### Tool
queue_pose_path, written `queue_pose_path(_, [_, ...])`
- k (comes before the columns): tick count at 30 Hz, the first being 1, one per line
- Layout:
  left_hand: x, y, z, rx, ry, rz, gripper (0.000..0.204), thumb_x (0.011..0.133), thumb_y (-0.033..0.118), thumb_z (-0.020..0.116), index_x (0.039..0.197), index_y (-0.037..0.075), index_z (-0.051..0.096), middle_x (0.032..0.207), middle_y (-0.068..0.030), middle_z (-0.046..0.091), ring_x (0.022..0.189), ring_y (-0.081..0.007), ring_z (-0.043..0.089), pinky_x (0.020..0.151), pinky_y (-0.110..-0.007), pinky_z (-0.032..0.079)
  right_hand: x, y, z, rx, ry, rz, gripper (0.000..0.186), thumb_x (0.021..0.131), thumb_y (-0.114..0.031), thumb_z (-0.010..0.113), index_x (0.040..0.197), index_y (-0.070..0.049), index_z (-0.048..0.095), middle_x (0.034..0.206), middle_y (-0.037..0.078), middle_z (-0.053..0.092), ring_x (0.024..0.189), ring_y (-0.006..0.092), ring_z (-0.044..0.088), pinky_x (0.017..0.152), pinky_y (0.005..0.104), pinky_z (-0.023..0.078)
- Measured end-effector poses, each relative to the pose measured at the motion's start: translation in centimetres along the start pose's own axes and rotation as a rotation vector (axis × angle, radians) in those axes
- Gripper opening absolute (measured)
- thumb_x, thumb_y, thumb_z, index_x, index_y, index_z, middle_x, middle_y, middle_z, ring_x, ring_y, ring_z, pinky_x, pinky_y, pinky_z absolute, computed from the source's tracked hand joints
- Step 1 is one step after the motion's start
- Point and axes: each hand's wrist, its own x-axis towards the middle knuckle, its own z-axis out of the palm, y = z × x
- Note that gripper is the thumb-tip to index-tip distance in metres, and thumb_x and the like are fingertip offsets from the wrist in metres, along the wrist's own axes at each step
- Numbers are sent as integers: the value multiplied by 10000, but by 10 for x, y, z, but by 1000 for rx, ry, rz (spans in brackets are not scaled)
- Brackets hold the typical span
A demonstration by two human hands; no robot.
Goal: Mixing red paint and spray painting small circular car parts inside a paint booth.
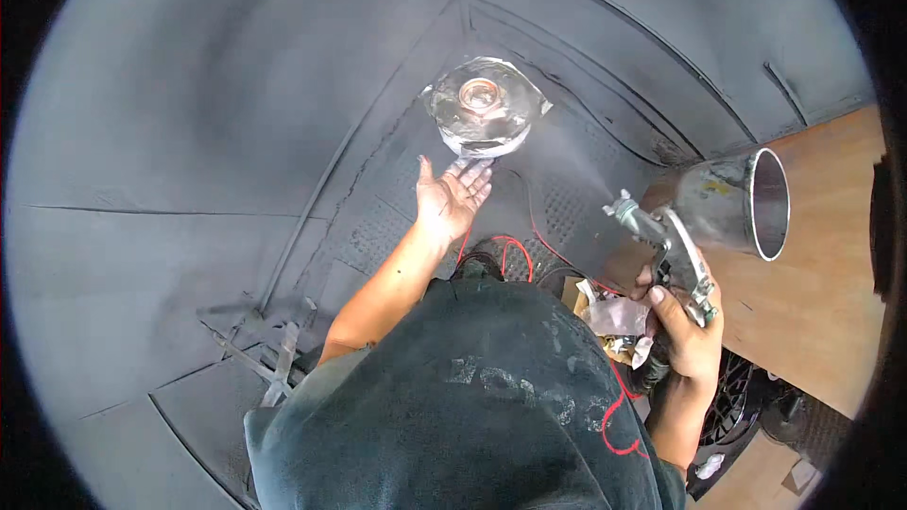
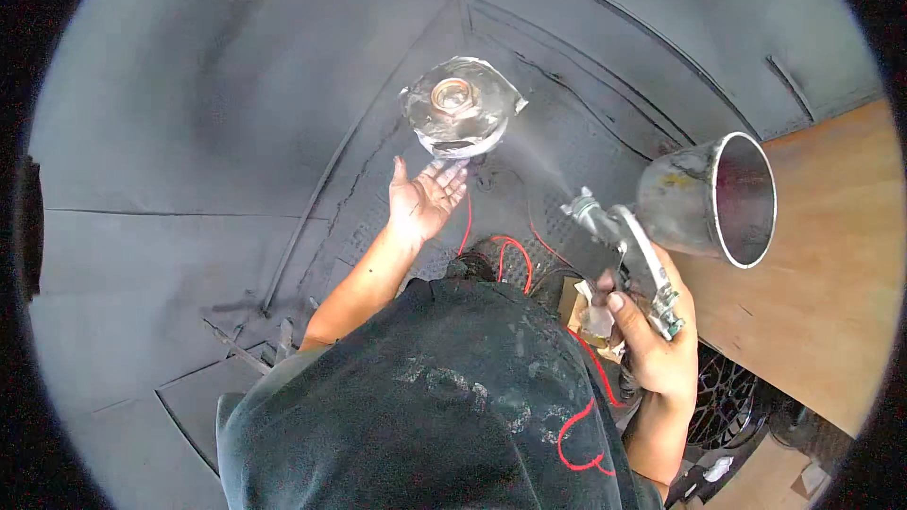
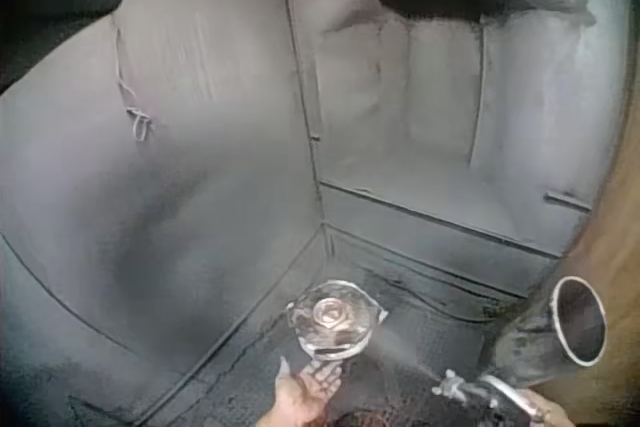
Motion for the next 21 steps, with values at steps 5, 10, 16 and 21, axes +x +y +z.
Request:
queue_pose_path(5, [-2, 10, -6, 43, 24, 24, 932, 888, 779, 191, 1388, 14, 372, 1298, -190, 518, 1171, -296, 480, 1052, -431, 322, -3, 8, -3, -5, 10, 5, 515, 865, -32, 637, 1341, 27, 451, 961, 83, 634, 829, 155, 625, 682, 261, 531])
queue_pose_path(10, [10, 17, -6, 100, 48, 64, 940, 884, 785, 175, 1432, 40, 346, 1318, -185, 490, 1194, -288, 457, 1069, -433, 300, 3, 16, -15, 83, -151, 98, 565, 848, -58, 669, 1362, 9, 443, 935, 90, 637, 779, 150, 631, 495, 207, 484])
queue_pose_path(16, [7, 20, -2, 125, 44, 109, 928, 896, 768, 164, 1476, 58, 307, 1367, -215, 439, 1239, -310, 425, 1076, -422, 291, 2, 24, -27, -24, -112, 51, 583, 856, -2, 603, 1405, -2, 408, 932, 87, 635, 753, 130, 622, 504, 213, 480])
queue_pose_path(21, [3, 26, -9, 99, -9, 157, 914, 905, 754, 168, 1481, 55, 294, 1433, -235, 375, 1324, -335, 357, 1111, -434, 246, -5, 30, -30, -9, 4, 49, 553, 877, -16, 617, 1393, 2, 417, 981, 65, 633, 800, 132, 622, 608, 227, 505])
